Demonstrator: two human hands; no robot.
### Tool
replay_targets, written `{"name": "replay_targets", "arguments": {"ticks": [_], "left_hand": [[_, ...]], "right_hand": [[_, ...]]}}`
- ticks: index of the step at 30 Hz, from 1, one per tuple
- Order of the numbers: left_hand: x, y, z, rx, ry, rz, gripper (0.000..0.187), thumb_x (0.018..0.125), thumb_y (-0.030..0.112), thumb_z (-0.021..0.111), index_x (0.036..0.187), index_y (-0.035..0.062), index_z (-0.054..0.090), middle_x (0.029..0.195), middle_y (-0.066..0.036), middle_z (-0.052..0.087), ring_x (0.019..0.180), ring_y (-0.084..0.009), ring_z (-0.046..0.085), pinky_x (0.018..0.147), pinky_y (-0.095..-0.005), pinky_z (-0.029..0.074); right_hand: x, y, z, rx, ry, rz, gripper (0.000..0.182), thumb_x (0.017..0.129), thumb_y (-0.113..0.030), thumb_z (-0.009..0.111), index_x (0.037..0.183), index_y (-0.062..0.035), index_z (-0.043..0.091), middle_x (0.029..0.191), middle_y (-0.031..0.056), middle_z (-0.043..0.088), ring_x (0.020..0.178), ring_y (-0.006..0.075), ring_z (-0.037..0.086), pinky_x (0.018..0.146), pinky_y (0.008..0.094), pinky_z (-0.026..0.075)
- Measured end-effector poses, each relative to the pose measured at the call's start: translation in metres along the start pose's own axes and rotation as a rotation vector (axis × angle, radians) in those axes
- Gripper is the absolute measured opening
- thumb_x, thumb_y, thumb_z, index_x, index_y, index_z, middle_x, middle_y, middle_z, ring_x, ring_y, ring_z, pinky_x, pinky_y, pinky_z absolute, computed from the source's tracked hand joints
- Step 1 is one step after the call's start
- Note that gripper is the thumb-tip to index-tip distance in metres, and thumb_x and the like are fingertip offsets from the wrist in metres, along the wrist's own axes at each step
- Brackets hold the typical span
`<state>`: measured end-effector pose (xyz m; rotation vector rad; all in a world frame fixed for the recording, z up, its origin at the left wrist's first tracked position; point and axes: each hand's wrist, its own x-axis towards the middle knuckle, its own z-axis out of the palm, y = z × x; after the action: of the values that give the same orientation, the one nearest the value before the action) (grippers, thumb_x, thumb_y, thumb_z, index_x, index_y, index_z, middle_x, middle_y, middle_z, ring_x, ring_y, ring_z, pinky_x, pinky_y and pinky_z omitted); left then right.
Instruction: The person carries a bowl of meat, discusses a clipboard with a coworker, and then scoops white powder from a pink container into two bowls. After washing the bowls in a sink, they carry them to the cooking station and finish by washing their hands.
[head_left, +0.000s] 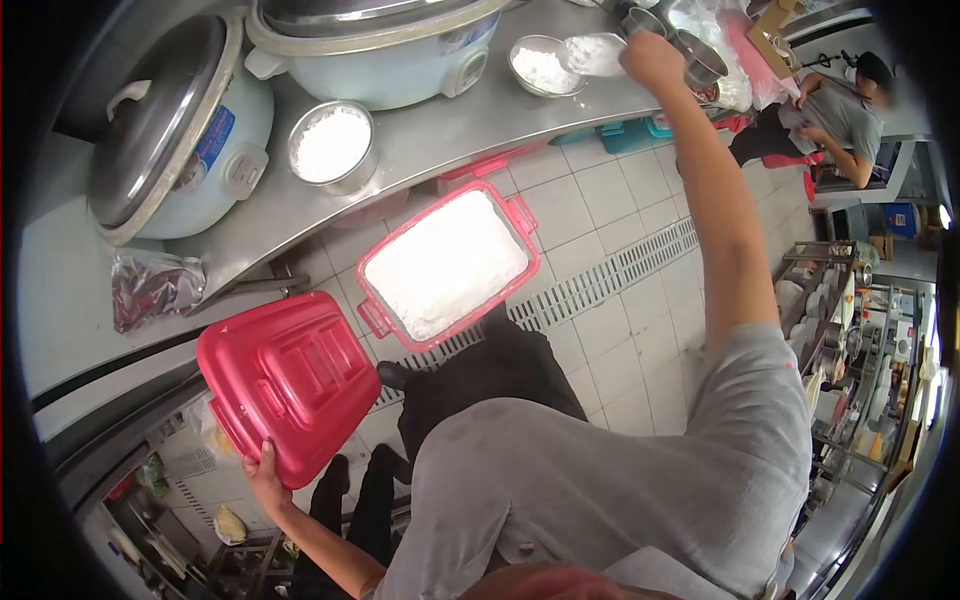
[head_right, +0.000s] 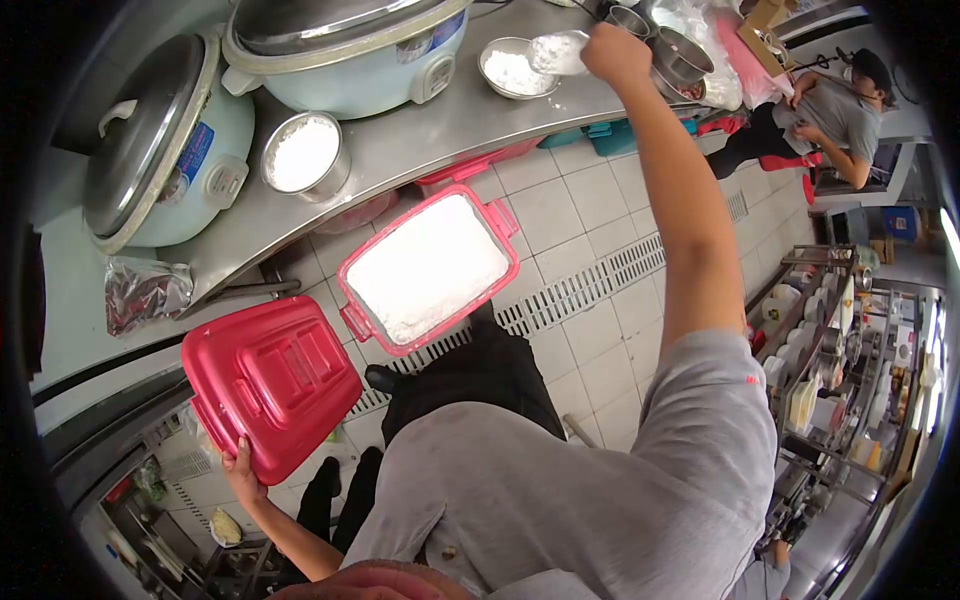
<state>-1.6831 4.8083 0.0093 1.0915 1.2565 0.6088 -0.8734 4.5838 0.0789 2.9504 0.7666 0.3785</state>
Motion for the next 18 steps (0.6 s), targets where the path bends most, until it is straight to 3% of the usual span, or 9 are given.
{"name": "replay_targets", "arguments": {"ticks": [3,6,7,10,12,14,16,18], "left_hand": [[-0.006,0.001,0.008,0.003,0.041,0.005,0.036,0.087,0.015,0.072,0.118,0.0009,0.058,0.110,-0.011,0.067,0.095,-0.0195,0.065,0.088,-0.0354,0.052],[-0.004,-0.005,-0.003,0.006,0.057,-0.008,0.039,0.087,0.017,0.072,0.120,0.0011,0.057,0.112,-0.012,0.066,0.097,-0.0204,0.064,0.088,-0.0362,0.052],[-0.005,-0.008,-0.008,0.003,0.057,-0.020,0.040,0.087,0.017,0.072,0.121,0.0012,0.057,0.113,-0.013,0.065,0.098,-0.0207,0.064,0.088,-0.0364,0.052],[-0.009,-0.003,-0.012,-0.038,0.044,0.009,0.041,0.088,0.017,0.072,0.122,0.0023,0.056,0.114,-0.012,0.065,0.099,-0.0212,0.064,0.088,-0.0368,0.053],[-0.008,0.003,-0.013,-0.036,0.084,-0.021,0.041,0.090,0.018,0.069,0.125,0.0026,0.054,0.115,-0.012,0.064,0.099,-0.0223,0.063,0.088,-0.0376,0.053],[-0.016,0.005,-0.022,-0.025,0.150,-0.067,0.042,0.092,0.019,0.066,0.128,0.0028,0.051,0.115,-0.012,0.063,0.100,-0.0234,0.063,0.087,-0.0385,0.053],[-0.012,-0.010,-0.050,-0.112,0.081,-0.043,0.042,0.094,0.019,0.063,0.129,0.0022,0.049,0.117,-0.012,0.062,0.101,-0.0242,0.063,0.088,-0.0389,0.054],[-0.011,-0.021,-0.061,-0.194,0.112,-0.054,0.043,0.092,0.018,0.065,0.129,0.0015,0.050,0.118,-0.013,0.062,0.104,-0.0252,0.062,0.091,-0.0394,0.053]], "right_hand": [[0.020,-0.032,0.021,-0.200,-0.036,-0.199,0.025,0.084,-0.019,0.052,0.092,-0.0084,0.073,0.095,0.0166,0.071,0.089,0.0319,0.070,0.080,0.0468,0.053],[0.028,-0.043,0.039,-0.285,0.043,-0.444,0.023,0.083,-0.020,0.053,0.083,-0.0065,0.072,0.086,0.0181,0.070,0.086,0.0339,0.069,0.077,0.0504,0.053],[0.030,-0.043,0.041,-0.299,0.075,-0.466,0.025,0.085,-0.022,0.052,0.081,-0.0070,0.071,0.084,0.0173,0.071,0.082,0.0349,0.069,0.070,0.0501,0.053],[0.023,-0.047,0.026,-0.434,0.182,-0.371,0.022,0.083,-0.021,0.054,0.075,-0.0144,0.074,0.078,0.0078,0.071,0.078,0.0224,0.069,0.073,0.0430,0.046],[0.016,-0.033,0.012,-0.303,0.242,-0.281,0.021,0.083,-0.022,0.055,0.073,-0.0158,0.074,0.080,0.0068,0.072,0.084,0.0257,0.068,0.081,0.0487,0.045],[-0.022,-0.026,-0.021,-0.148,0.211,-0.107,0.026,0.086,-0.027,0.054,0.081,-0.0089,0.071,0.081,0.0163,0.070,0.079,0.0356,0.068,0.067,0.0496,0.052],[-0.058,-0.012,-0.018,-0.046,0.162,-0.234,0.026,0.087,-0.028,0.055,0.080,-0.0103,0.073,0.081,0.0148,0.069,0.078,0.0335,0.068,0.068,0.0478,0.053],[-0.113,-0.020,-0.008,0.067,-0.160,-0.135,0.023,0.086,-0.030,0.058,0.084,-0.0112,0.072,0.084,0.0162,0.068,0.081,0.0342,0.067,0.069,0.0469,0.054]]}}
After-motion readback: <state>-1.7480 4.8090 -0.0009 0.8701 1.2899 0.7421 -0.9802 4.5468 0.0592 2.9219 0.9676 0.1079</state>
